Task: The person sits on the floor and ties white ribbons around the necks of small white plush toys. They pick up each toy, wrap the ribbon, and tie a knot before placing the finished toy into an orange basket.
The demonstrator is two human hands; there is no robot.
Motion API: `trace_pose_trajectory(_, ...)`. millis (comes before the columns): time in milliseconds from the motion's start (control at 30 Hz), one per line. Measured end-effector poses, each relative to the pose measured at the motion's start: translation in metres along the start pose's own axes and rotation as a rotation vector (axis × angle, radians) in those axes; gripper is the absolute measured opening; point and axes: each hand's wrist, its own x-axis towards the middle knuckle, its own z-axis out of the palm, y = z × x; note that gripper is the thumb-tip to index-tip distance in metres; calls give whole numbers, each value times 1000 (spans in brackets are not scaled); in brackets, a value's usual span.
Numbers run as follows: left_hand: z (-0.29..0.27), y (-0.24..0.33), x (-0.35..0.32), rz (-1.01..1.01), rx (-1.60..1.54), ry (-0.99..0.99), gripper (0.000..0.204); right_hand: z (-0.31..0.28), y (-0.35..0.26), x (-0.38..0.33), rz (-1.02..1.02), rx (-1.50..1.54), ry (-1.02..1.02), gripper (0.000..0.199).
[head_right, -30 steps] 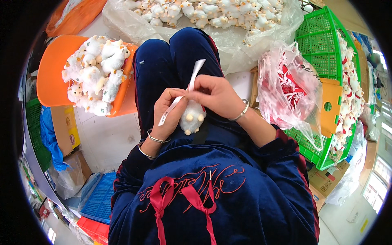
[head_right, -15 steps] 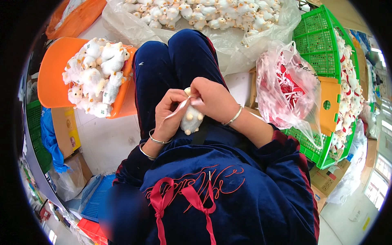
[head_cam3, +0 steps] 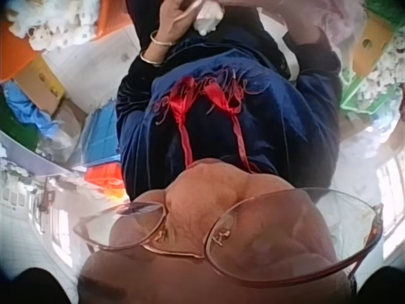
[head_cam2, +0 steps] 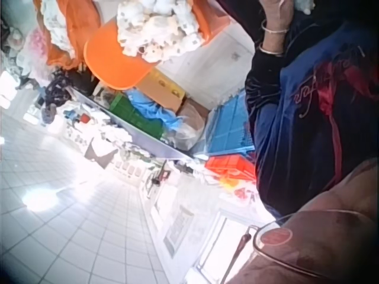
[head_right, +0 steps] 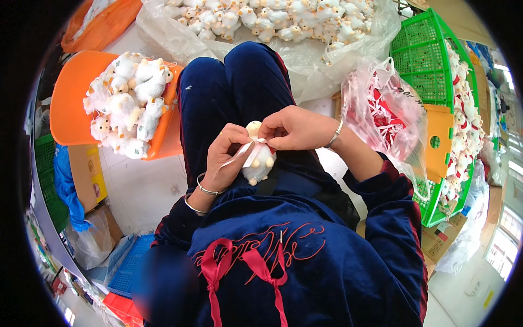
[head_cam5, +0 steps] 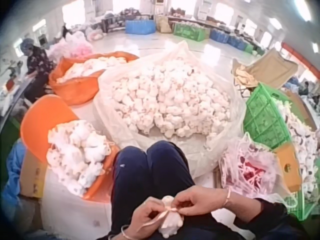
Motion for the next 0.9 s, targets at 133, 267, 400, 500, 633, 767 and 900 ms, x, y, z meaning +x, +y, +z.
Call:
trace_pose_trajectory(133, 1, 5, 2, -18, -7, 16, 10, -1, -9, 7, -102, -316, 75, 15)
trace_pose_trajectory(267, 4, 4, 4, -32, -77, 44, 9, 2, -8, 8, -112, -280, 102, 15)
trace_pose_trajectory(400, 2, 5, 7, -54, -57, 24, 11, 10, 2, 8, 26, 88, 186, 20)
trace_pose_trajectory(500, 5, 6, 6, -82, -54, 60, 12, 8, 5, 7, 88, 324, 185, 22)
trace_pose_trajectory(633, 4, 10, 9, -91, 14, 85, 12, 13, 3, 2, 54, 105, 169, 17)
trace_pose_trajectory(767, 3, 10, 8, -103, 13, 68, 10, 16, 10, 3, 61, 211, 208, 21)
trace_pose_trajectory(900, 3, 5, 7, -137, -29, 67, 8, 14, 13, 1, 183, 479, 155, 20)
